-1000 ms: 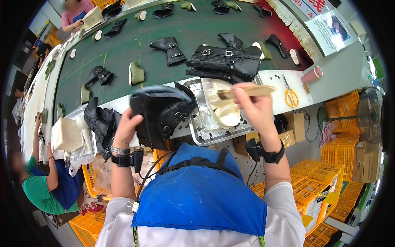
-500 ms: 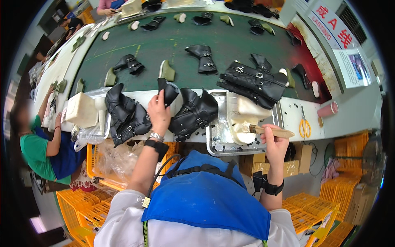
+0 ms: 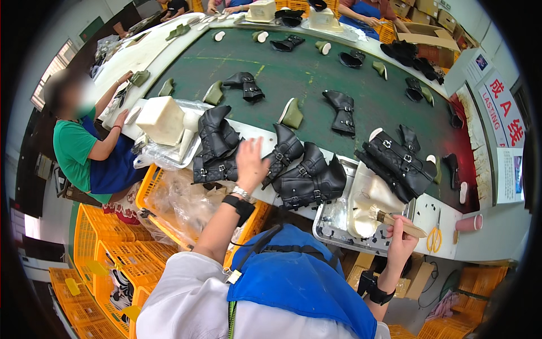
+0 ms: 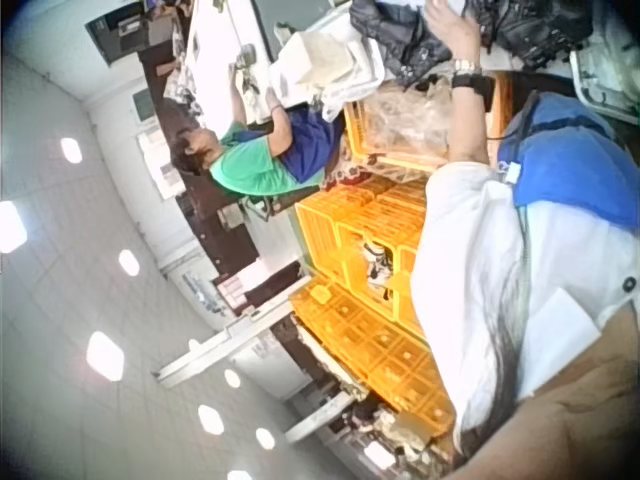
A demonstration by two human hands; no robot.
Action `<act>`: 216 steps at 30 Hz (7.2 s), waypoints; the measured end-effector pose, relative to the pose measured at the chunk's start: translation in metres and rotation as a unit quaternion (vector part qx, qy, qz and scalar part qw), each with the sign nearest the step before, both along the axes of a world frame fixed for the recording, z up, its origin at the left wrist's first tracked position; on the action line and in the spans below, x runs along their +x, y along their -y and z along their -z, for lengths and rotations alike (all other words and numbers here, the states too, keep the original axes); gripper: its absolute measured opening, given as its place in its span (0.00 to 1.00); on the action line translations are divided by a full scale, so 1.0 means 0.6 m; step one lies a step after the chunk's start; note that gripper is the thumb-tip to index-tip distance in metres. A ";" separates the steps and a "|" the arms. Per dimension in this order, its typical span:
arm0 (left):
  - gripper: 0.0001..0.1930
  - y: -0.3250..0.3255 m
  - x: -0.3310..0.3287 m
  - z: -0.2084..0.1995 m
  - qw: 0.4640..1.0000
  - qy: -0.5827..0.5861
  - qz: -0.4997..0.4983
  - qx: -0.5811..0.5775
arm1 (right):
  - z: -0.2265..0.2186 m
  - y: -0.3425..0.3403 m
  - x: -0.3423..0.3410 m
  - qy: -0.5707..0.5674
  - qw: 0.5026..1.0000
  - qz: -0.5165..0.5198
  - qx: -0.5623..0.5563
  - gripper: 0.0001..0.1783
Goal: Apply glue to the edges and seams of shoe uppers using a brush at a factory workstation.
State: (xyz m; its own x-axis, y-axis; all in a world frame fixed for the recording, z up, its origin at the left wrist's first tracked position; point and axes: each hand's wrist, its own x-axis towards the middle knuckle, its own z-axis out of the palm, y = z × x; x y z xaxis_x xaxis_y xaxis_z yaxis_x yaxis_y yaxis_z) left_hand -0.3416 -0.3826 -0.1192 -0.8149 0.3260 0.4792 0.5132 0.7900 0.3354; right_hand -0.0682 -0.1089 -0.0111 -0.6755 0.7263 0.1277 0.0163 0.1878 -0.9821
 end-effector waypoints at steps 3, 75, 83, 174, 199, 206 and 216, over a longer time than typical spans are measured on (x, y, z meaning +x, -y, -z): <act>0.27 0.098 -0.041 0.021 0.998 -0.026 -0.059 0.014 | -0.002 0.000 -0.005 -0.002 1.000 -0.009 0.011 0.09; 0.37 -0.062 0.047 -0.161 0.679 0.544 0.464 0.165 | 0.047 0.005 0.044 -0.014 0.987 0.121 -0.106 0.11; 0.41 -0.076 0.039 -0.138 0.661 0.582 0.446 0.160 | 0.155 -0.022 0.031 0.121 0.982 0.136 0.051 0.12; 0.44 -0.064 0.076 -0.118 0.462 0.766 0.414 0.170 | 0.144 -0.024 0.039 0.218 0.960 0.051 0.165 0.11; 0.42 -0.096 0.071 -0.106 0.348 0.790 0.489 0.126 | -0.026 0.034 -0.051 -0.049 0.967 -0.142 0.207 0.04; 0.43 -0.085 0.065 -0.126 0.400 0.765 0.492 0.116 | -0.013 0.038 -0.046 -0.011 0.985 -0.076 0.151 0.05; 0.48 -0.107 0.112 -0.189 0.729 0.395 0.559 0.008 | -0.026 0.021 -0.120 0.004 0.967 -0.049 0.250 0.10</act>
